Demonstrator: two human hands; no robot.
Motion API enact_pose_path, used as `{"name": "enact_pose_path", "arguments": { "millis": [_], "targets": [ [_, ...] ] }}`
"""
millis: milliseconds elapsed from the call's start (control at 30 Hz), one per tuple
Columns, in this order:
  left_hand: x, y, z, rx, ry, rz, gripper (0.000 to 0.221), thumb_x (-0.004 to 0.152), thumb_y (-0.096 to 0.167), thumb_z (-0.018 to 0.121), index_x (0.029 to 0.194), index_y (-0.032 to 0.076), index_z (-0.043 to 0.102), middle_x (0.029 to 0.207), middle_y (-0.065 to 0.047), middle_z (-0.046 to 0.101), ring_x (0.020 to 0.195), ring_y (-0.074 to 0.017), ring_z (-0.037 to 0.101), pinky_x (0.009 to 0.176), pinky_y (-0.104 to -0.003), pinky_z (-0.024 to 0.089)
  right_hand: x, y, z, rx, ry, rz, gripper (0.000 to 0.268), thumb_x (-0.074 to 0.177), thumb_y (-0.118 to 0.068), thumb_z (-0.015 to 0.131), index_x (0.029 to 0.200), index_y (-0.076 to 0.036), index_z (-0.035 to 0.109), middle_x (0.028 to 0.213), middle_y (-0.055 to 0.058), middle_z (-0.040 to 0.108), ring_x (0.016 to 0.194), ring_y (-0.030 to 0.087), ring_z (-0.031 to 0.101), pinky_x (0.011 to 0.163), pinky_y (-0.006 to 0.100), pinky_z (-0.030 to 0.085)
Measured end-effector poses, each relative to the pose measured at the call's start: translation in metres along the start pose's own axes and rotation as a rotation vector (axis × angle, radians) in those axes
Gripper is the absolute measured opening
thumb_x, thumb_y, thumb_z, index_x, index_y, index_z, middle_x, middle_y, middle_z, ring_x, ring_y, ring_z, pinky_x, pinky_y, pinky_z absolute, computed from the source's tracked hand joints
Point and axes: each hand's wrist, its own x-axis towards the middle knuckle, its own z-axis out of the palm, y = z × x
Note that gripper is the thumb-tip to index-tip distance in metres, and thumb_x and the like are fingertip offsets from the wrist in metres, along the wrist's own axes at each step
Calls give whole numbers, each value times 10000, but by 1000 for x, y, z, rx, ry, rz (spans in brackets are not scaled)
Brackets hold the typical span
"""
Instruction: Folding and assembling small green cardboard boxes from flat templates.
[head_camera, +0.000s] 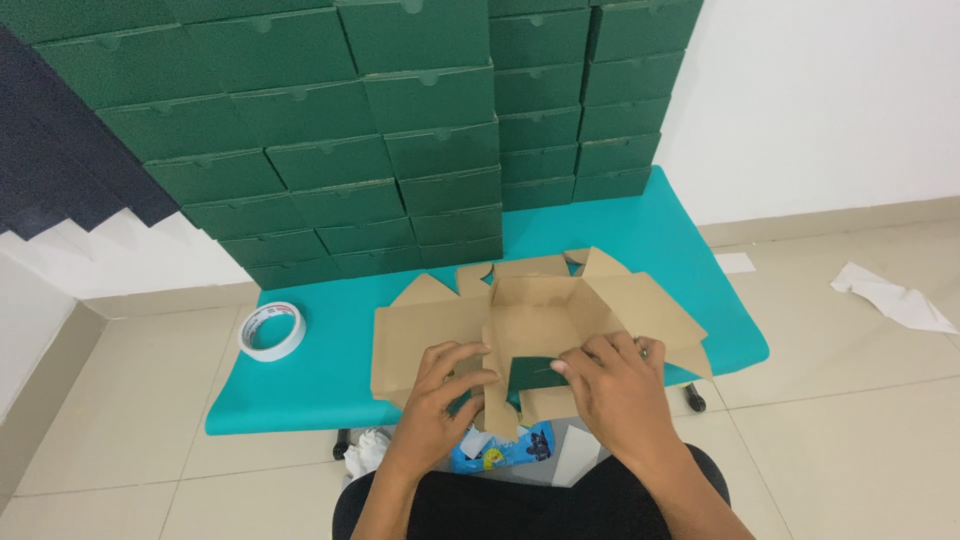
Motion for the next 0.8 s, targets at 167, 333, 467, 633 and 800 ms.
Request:
{"name": "enact_pose_path", "arguments": {
  "millis": [167, 333, 467, 633, 800],
  "targets": [
    [6, -11, -8, -56, -35, -179, 292, 768, -12, 728, 1025, 126, 728, 1410, 8, 581, 1297, -207, 564, 1042, -371, 516, 28, -14, 10, -5, 126, -119, 115, 904, -283, 717, 928, -197, 790, 945, -35, 696, 1025, 219, 540, 870, 546, 303],
    [21, -4, -7, -70, 170, -166, 211, 852, 85, 737, 1055, 32, 722, 1234, -37, 666, 948, -154, 664, 788, -285, 541, 49, -26, -4, 125, -86, -181, 151, 919, -275, 669, 933, -219, 809, 862, -47, 767, 1028, 169, 580, 951, 554, 261],
    [26, -2, -6, -96, 69, -180, 92, 982, 166, 686, 1010, 82, 709, 1099, -80, 675, 1036, -266, 686, 873, -432, 574, 71, -29, -22, 37, -686, -174, 188, 1012, -148, 570, 1019, -183, 754, 981, 104, 794, 1042, 281, 713, 1007, 471, 296],
    [25, -12, 3, -67, 137, -213, 127, 997, 216, 686, 1002, 89, 690, 1035, -54, 664, 997, -228, 684, 844, -395, 576, 92, -12, -11, 303, -866, -63, 313, 1046, -157, 495, 1224, -144, 752, 1162, 203, 771, 1122, 391, 727, 981, 472, 487],
    [22, -19, 14, -119, 243, -259, 130, 996, 210, 688, 1027, 84, 678, 1008, -65, 640, 1002, -229, 678, 892, -392, 566, 90, -8, -2, 467, -889, -27, 404, 1066, -165, 410, 1325, -103, 714, 1328, 199, 710, 1232, 422, 663, 1038, 543, 513]
  ]
}}
